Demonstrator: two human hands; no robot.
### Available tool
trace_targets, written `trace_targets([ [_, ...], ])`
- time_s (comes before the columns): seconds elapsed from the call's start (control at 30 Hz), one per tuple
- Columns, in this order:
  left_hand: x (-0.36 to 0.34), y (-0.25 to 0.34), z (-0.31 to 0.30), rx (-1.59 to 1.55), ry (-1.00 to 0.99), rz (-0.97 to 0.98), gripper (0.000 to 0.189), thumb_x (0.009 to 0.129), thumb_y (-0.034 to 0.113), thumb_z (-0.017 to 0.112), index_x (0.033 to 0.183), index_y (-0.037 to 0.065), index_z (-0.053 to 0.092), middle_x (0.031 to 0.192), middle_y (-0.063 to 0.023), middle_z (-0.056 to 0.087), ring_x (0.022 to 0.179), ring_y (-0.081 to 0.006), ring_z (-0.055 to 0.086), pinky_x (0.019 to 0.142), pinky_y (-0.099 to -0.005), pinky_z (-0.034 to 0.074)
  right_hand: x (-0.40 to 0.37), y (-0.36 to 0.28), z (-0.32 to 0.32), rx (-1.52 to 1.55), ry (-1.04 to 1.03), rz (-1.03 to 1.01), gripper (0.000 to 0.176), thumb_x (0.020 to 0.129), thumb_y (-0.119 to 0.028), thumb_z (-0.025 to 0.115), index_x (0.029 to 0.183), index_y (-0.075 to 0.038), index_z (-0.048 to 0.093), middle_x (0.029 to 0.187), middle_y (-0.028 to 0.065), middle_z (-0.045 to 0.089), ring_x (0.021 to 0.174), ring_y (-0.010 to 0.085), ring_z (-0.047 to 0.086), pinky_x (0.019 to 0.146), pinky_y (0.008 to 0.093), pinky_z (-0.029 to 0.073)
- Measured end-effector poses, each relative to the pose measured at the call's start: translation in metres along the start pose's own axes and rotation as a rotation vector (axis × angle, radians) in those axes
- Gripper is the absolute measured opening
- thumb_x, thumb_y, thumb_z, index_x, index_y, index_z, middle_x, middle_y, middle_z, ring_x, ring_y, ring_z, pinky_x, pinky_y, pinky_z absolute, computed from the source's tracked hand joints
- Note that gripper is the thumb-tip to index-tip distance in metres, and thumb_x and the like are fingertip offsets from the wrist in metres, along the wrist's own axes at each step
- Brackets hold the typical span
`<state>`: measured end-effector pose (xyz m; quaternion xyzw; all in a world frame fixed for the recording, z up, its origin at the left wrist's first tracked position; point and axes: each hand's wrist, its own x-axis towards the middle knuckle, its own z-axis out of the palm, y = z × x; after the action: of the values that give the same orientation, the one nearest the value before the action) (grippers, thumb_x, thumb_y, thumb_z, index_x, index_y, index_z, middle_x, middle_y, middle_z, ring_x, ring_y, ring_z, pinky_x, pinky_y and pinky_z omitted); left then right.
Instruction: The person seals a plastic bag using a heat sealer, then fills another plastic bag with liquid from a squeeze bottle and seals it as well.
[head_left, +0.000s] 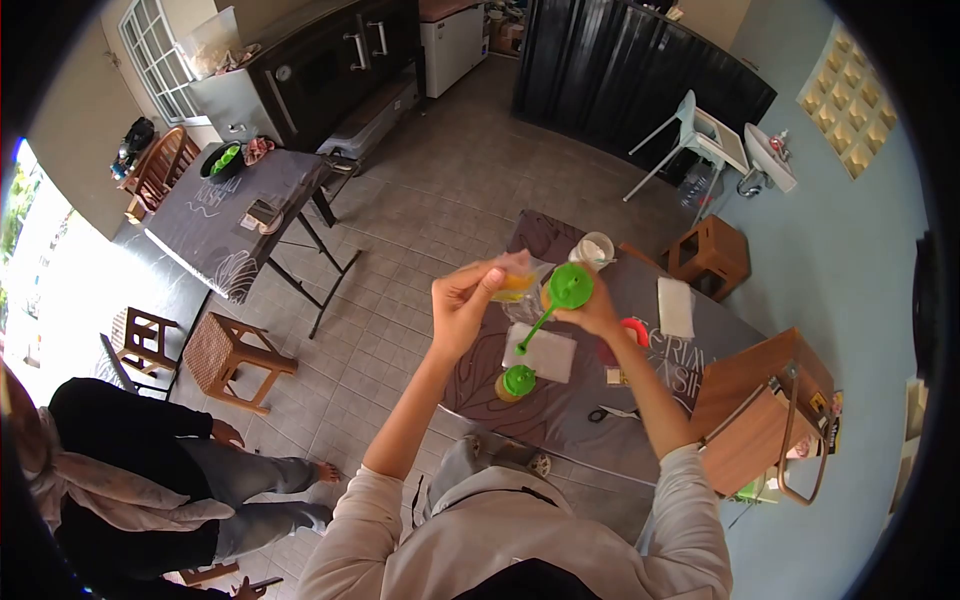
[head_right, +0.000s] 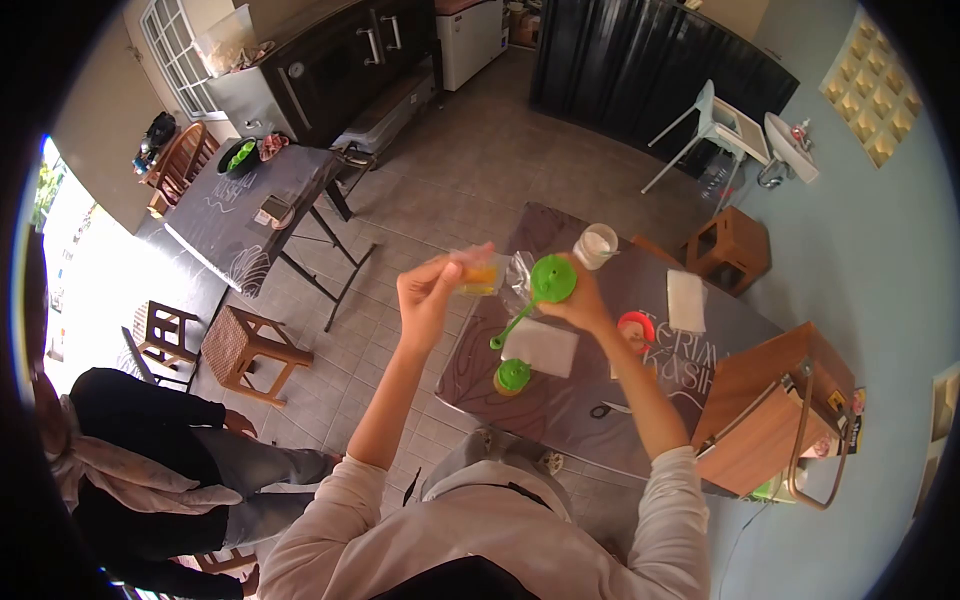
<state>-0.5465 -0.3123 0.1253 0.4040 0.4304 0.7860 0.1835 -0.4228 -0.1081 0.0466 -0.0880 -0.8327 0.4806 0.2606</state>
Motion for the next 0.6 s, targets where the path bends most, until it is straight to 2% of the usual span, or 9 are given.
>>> trace_targets([
  [0.03, 0.004, 0.004, -0.004, 0.028, 0.027, 0.068, 0.022, 0.088, 0.011, 0.053, 0.099, -0.006, 0.061, 0.101, -0.0157, 0.062, 0.096, -0.0196, 0.058, 0.086, -0.0286, 0.043, -0.004, 0.004, 0.016, -0.004, -0.008, 0.031, 0.048, 0.054, -0.007, 0.074, 0.096, -0.006, 0.05, 0.09, 0.0034, 0.058, 0.086, 0.0142, 0.056, 0.079, 0.0306, 0.044],
  [0.1, 0.01, 0.015, -0.011, 0.044, 0.046, 0.065, 0.023, 0.088, 0.012, 0.052, 0.098, -0.007, 0.061, 0.101, -0.0164, 0.062, 0.098, -0.021, 0.057, 0.088, -0.0303, 0.042, -0.013, 0.022, 0.049, 0.178, 0.007, 0.14, 0.047, 0.054, -0.006, 0.074, 0.096, -0.005, 0.052, 0.084, 0.0038, 0.062, 0.079, 0.014, 0.059, 0.075, 0.0299, 0.046],
  [0.13, 0.013, 0.018, -0.013, 0.031, 0.047, 0.083, 0.023, 0.088, 0.012, 0.052, 0.098, -0.007, 0.062, 0.1, -0.0159, 0.062, 0.098, -0.0202, 0.057, 0.087, -0.0299, 0.042, -0.014, 0.032, 0.061, 0.184, 0.007, 0.13, 0.047, 0.054, -0.006, 0.074, 0.096, -0.005, 0.052, 0.084, 0.0038, 0.062, 0.079, 0.014, 0.059, 0.075, 0.0299, 0.046],
  [0.2, 0.018, 0.025, -0.015, 0.022, 0.044, 0.097, 0.024, 0.088, 0.013, 0.052, 0.098, -0.006, 0.062, 0.099, -0.0153, 0.063, 0.097, -0.0195, 0.057, 0.087, -0.0294, 0.043, -0.019, 0.056, 0.083, 0.201, -0.203, 0.301, 0.047, 0.054, -0.006, 0.074, 0.097, -0.006, 0.054, 0.084, 0.0035, 0.063, 0.078, 0.013, 0.06, 0.074, 0.0293, 0.048],
  [0.37, 0.022, 0.03, -0.022, 0.029, 0.211, -0.013, 0.025, 0.088, 0.018, 0.053, 0.095, -0.004, 0.064, 0.09, -0.0075, 0.065, 0.087, -0.012, 0.057, 0.081, -0.0249, 0.043, -0.032, 0.114, 0.127, 0.216, -0.069, 0.257, 0.046, 0.052, -0.006, 0.078, 0.092, -0.007, 0.055, 0.079, 0.0009, 0.063, 0.076, 0.0115, 0.06, 0.073, 0.028, 0.048],
  [0.47, 0.022, 0.031, -0.025, 0.027, 0.208, -0.035, 0.025, 0.088, 0.019, 0.055, 0.096, -0.003, 0.064, 0.09, -0.0057, 0.065, 0.084, -0.0103, 0.057, 0.079, -0.0245, 0.043, -0.033, 0.116, 0.126, 0.161, -0.044, 0.219, 0.047, 0.053, -0.006, 0.078, 0.094, -0.006, 0.054, 0.083, 0.0022, 0.063, 0.079, 0.0115, 0.059, 0.073, 0.0279, 0.048],
  [0.53, 0.022, 0.029, -0.027, 0.034, 0.19, -0.043, 0.025, 0.088, 0.019, 0.055, 0.096, -0.003, 0.064, 0.09, -0.0058, 0.065, 0.084, -0.0103, 0.057, 0.079, -0.0245, 0.043, -0.019, 0.045, 0.097, 0.259, -0.165, 0.357, 0.044, 0.052, -0.01, 0.075, 0.092, -0.007, 0.057, 0.09, 0.0057, 0.06, 0.081, 0.0187, 0.057, 0.07, 0.0325, 0.045],
  [0.57, 0.022, 0.027, -0.029, 0.043, 0.176, -0.049, 0.026, 0.087, 0.02, 0.055, 0.096, -0.003, 0.064, 0.09, -0.0059, 0.065, 0.084, -0.0102, 0.057, 0.079, -0.0244, 0.043, -0.017, 0.041, 0.09, 0.255, -0.157, 0.359, 0.044, 0.052, -0.01, 0.075, 0.092, -0.007, 0.057, 0.09, 0.0057, 0.06, 0.081, 0.0187, 0.057, 0.07, 0.0325, 0.045],
  [0.6, 0.02, 0.025, -0.03, 0.036, 0.169, -0.051, 0.026, 0.087, 0.02, 0.055, 0.096, -0.003, 0.064, 0.09, -0.0059, 0.065, 0.084, -0.0102, 0.057, 0.079, -0.0244, 0.043, -0.016, 0.04, 0.082, 0.152, -0.062, 0.227, 0.044, 0.051, -0.011, 0.074, 0.091, -0.007, 0.057, 0.089, 0.0061, 0.058, 0.082, 0.0211, 0.055, 0.07, 0.0338, 0.043],
])
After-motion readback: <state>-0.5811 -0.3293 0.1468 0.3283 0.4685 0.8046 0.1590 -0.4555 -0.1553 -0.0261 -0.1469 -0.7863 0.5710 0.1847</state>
